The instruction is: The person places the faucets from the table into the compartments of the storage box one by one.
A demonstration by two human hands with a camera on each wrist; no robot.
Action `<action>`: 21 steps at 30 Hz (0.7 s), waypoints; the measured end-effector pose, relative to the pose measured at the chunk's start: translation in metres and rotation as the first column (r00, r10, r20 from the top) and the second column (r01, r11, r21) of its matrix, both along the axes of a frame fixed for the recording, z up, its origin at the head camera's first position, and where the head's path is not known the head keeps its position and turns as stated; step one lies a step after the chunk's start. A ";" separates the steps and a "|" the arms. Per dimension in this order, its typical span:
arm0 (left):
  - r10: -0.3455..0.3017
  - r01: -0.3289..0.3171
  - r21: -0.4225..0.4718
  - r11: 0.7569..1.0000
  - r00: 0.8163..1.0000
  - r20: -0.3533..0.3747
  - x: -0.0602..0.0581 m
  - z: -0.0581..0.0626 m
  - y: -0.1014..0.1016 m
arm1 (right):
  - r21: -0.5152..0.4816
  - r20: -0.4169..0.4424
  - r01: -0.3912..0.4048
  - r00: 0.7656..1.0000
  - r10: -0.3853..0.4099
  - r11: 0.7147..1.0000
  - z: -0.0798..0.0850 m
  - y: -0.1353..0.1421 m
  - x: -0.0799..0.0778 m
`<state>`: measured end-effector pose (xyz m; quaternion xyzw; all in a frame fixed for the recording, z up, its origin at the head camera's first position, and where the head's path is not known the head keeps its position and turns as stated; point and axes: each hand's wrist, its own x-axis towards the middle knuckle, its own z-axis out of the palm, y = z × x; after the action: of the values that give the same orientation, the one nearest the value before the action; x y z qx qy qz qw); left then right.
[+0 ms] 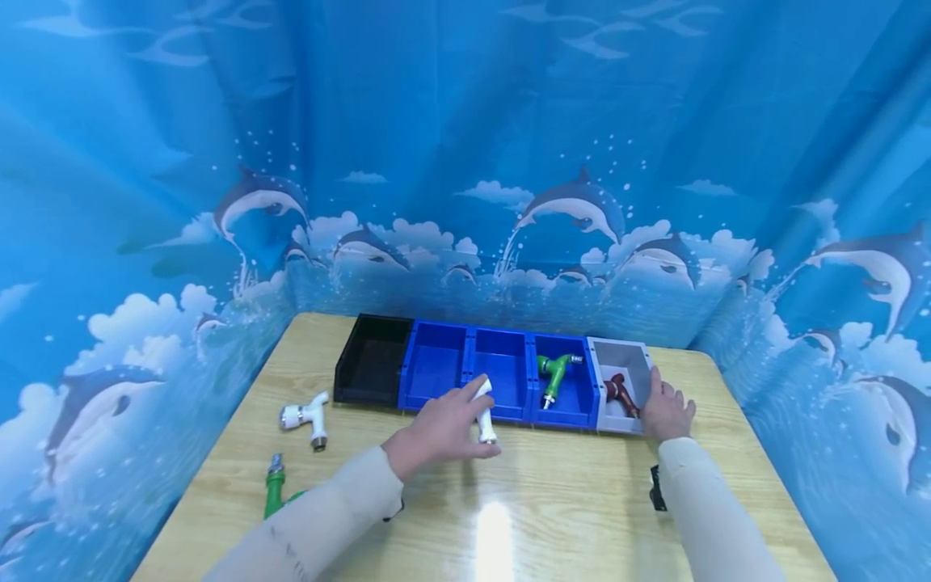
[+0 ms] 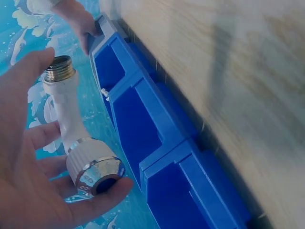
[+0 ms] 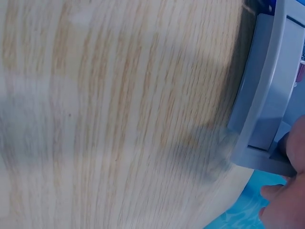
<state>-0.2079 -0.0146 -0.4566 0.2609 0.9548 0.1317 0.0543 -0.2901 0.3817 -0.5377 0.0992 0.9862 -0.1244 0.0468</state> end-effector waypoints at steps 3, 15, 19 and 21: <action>-0.018 0.018 -0.021 1.000 1.000 -0.010 -0.009 0.001 0.000 | -0.001 0.005 -0.013 1.000 0.013 1.000 0.000 -0.001 -0.001; -0.073 0.072 -0.040 0.997 0.997 -0.034 -0.046 -0.003 0.008 | -0.016 0.003 -0.016 1.000 0.016 1.000 0.002 0.000 0.002; -0.087 0.085 -0.045 0.995 0.995 -0.050 -0.060 -0.005 0.011 | -0.009 -0.010 -0.015 1.000 0.015 1.000 0.002 0.001 0.003; -0.085 0.082 -0.049 0.995 0.995 -0.058 -0.066 -0.006 0.011 | -0.010 -0.015 -0.017 1.000 0.016 1.000 0.002 0.000 0.003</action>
<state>-0.2739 -0.0032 -0.4625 0.3030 0.9471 0.0992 0.0369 -0.2870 0.3821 -0.5355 0.0899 0.9867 -0.1295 0.0408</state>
